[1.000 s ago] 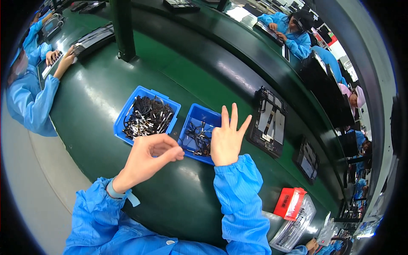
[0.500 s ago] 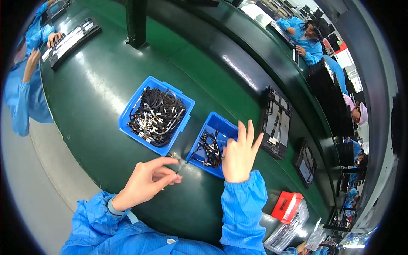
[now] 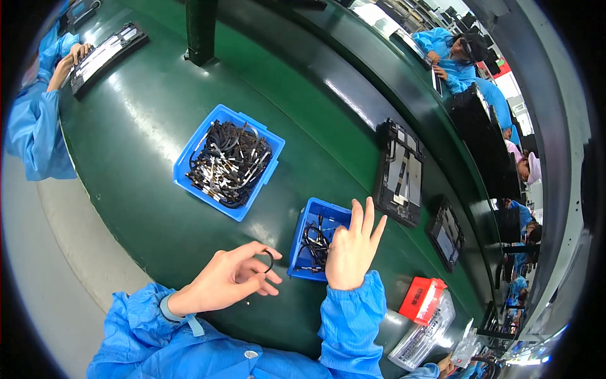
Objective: The person assembles electronic tablet devices by hand, installing internal electronic components and routing wiring harnesses into a tablet chassis.
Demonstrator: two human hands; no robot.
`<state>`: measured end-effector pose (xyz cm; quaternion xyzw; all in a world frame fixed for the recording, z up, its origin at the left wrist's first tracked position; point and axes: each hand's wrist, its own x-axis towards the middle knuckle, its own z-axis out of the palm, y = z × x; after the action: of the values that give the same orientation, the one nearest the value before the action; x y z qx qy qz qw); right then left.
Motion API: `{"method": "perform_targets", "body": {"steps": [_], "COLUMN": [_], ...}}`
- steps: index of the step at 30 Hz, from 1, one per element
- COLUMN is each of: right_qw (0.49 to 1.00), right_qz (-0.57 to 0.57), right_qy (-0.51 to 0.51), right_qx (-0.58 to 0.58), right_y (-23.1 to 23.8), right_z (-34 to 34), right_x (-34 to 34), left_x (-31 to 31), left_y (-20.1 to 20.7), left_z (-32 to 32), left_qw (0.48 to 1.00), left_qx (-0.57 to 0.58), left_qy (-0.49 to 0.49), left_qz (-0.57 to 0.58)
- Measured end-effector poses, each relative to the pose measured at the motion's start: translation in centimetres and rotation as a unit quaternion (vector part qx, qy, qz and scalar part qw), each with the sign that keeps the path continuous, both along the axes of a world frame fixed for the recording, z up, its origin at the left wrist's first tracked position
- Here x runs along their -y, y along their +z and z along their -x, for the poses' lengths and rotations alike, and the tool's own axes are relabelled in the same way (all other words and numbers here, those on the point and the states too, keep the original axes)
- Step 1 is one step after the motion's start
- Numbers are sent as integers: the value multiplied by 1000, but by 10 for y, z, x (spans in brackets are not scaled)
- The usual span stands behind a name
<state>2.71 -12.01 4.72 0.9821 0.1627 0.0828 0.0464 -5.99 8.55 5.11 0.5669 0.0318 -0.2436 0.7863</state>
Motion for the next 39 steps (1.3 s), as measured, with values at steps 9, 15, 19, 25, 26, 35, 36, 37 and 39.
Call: {"method": "perform_targets", "body": {"steps": [9,15,19,25,26,35,36,37,39], "right_qw": [995,996,926,933,935,720,713,690,657], "right_qz": [74,-20,-344,-353,-344,-658,-660,-682,-715], "right_qy": [61,87,115,-71,-76,15,19,26,31], "right_qx": [-6,-3,-108,-15,-40,-222,-237,-241,-237], "right_y": [3,11,8,-30,-33,14,22,29,41], "right_z": [10,17,4,-51,-58,-22,-3,15,49], "right_x": [35,51,74,137,136,112,113,110,106], "left_x": [14,22,25,26,24,35,39,43,55], "left_y": [-5,-1,-5,-5,-4,12,13,8,13], "left_z": [16,20,24,26,26,27,27,25,18], "left_qw": [997,993,991,991,991,988,986,987,986], "left_qx": [29,59,73,85,72,21,21,20,24], "left_qy": [-68,-105,-108,-98,-105,-149,-163,-154,-156], "left_qz": [3,-13,-21,-23,-31,11,18,40,52]}}
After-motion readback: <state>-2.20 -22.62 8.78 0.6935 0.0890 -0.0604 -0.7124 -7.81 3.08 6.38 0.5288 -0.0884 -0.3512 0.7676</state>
